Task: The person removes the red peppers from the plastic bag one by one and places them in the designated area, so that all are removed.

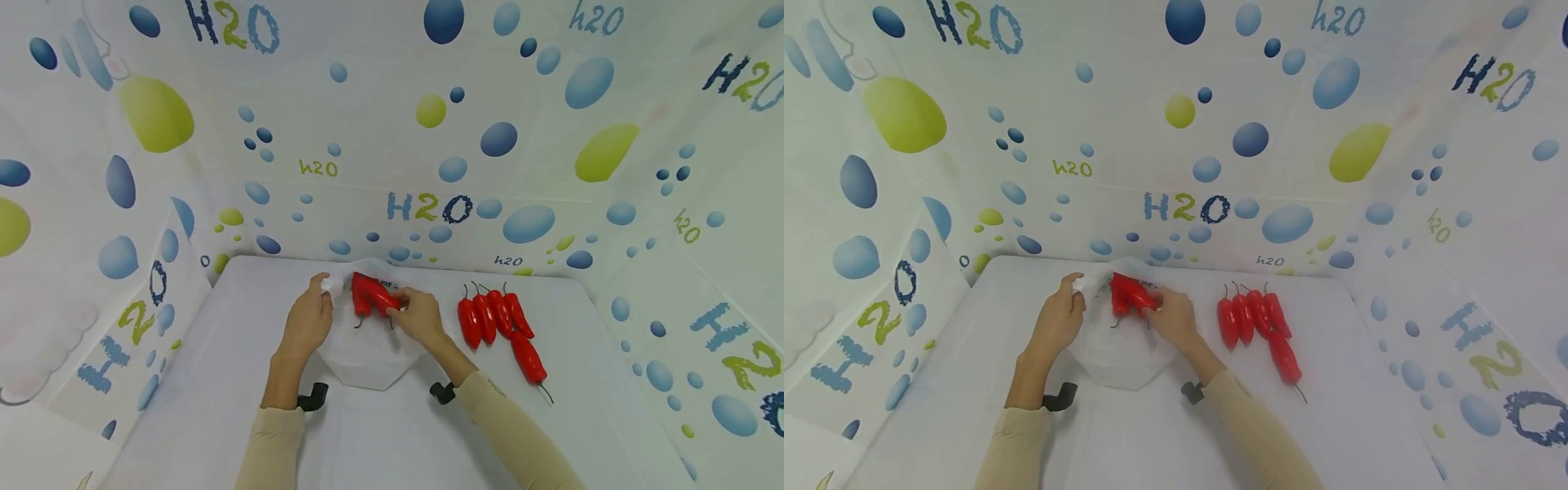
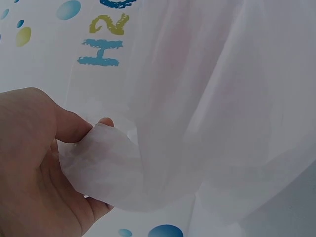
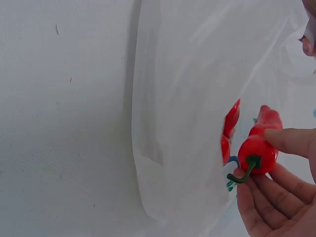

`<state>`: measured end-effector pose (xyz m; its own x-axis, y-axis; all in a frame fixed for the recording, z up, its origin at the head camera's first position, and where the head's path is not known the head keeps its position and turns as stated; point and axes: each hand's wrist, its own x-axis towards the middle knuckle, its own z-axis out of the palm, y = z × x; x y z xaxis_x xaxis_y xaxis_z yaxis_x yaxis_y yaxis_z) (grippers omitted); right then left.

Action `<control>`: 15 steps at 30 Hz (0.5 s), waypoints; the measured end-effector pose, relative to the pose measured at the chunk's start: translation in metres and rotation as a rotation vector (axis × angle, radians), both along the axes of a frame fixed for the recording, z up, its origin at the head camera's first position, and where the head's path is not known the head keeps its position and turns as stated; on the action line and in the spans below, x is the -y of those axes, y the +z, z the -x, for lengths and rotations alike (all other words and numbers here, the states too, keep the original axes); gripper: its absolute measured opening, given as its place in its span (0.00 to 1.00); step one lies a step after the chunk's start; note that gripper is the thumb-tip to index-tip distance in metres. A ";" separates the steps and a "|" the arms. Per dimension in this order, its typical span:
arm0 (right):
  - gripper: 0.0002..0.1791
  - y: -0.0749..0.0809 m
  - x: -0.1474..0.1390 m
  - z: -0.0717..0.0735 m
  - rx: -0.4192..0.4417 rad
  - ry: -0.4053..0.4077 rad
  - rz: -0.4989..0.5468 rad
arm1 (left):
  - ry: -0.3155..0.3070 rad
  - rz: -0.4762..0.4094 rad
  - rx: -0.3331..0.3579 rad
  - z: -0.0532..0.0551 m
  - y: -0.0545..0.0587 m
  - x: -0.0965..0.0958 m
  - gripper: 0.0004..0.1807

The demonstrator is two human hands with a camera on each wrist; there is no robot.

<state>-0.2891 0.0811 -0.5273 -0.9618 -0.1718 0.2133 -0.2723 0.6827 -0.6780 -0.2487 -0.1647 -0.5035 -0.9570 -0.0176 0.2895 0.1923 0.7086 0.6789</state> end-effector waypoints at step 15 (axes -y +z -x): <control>0.19 0.003 -0.003 -0.020 -0.039 0.022 0.048 | 0.004 -0.003 0.018 -0.001 0.002 0.000 0.24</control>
<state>-0.2691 0.0843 -0.5242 -0.9485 -0.1818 0.2595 -0.3143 0.6432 -0.6982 -0.2479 -0.1646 -0.5016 -0.9621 -0.0222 0.2718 0.1770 0.7076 0.6841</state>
